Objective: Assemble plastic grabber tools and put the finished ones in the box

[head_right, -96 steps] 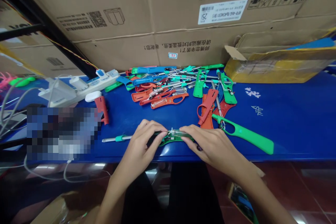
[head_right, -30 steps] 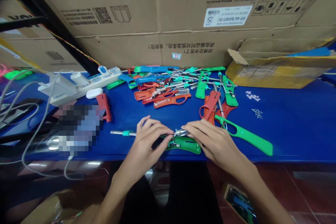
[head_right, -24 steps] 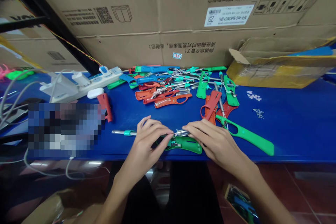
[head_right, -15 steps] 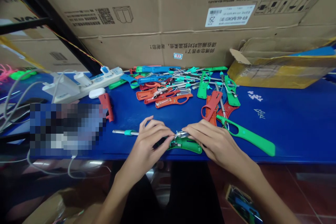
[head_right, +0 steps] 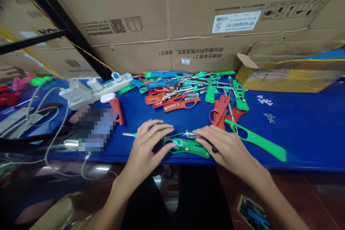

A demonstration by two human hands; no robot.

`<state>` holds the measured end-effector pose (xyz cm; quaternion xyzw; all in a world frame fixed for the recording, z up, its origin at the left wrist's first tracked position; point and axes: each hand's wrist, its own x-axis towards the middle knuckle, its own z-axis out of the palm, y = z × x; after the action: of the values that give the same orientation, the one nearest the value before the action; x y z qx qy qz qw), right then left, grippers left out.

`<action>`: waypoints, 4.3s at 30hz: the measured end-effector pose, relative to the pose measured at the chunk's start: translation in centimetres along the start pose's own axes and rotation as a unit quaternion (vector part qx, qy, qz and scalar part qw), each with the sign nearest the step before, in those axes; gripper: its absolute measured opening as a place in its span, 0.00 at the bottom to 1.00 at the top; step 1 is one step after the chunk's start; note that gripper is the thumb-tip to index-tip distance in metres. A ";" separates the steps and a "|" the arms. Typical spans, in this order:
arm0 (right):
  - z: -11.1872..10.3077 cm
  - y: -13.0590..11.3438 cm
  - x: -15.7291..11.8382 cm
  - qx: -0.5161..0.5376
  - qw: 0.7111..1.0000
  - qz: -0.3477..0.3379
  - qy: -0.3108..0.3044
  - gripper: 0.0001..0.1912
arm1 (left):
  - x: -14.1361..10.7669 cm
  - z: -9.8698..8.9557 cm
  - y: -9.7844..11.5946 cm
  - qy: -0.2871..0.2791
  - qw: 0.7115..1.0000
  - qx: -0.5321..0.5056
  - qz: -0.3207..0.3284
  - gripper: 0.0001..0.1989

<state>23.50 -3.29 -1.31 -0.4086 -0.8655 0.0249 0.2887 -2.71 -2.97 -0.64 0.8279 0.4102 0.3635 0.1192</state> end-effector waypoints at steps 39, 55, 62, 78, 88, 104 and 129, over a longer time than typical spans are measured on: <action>0.1 0.2 0.2 -0.061 0.997 0.003 -0.036 0.15 | -1.5 0.5 -0.6 -0.003 0.994 0.109 -0.031 0.15; -0.6 -0.9 -0.4 -0.134 0.980 -0.077 0.124 0.09 | -1.6 0.9 -0.2 0.054 0.983 0.161 -0.067 0.34; -0.4 -0.8 -1.9 -0.124 0.987 -0.047 0.092 0.15 | -2.5 -0.7 -0.9 0.000 0.991 0.131 -0.042 0.14; -0.1 -0.9 -2.0 -0.118 0.992 0.022 0.042 0.20 | -1.7 -0.7 -1.7 0.009 0.995 0.086 -0.055 0.07; 0.6 -1.1 -2.1 -0.154 0.987 0.017 0.032 0.18 | -0.7 -0.5 -1.9 0.015 0.990 0.124 -0.060 0.06; -4.1 -1.7 -5.7 -0.317 0.932 0.074 0.156 0.13 | -0.6 -0.5 -1.3 -0.001 0.996 0.084 -0.036 0.07; -7.3 1.2 -3.9 -0.106 0.991 0.073 0.035 0.20 | 0.0 -0.6 -2.0 -0.006 0.994 -0.032 -0.107 0.05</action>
<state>30.06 -6.71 2.63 -0.4991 -0.8208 -0.0599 0.2713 -4.31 -1.79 -1.23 0.7774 0.4835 0.3565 0.1865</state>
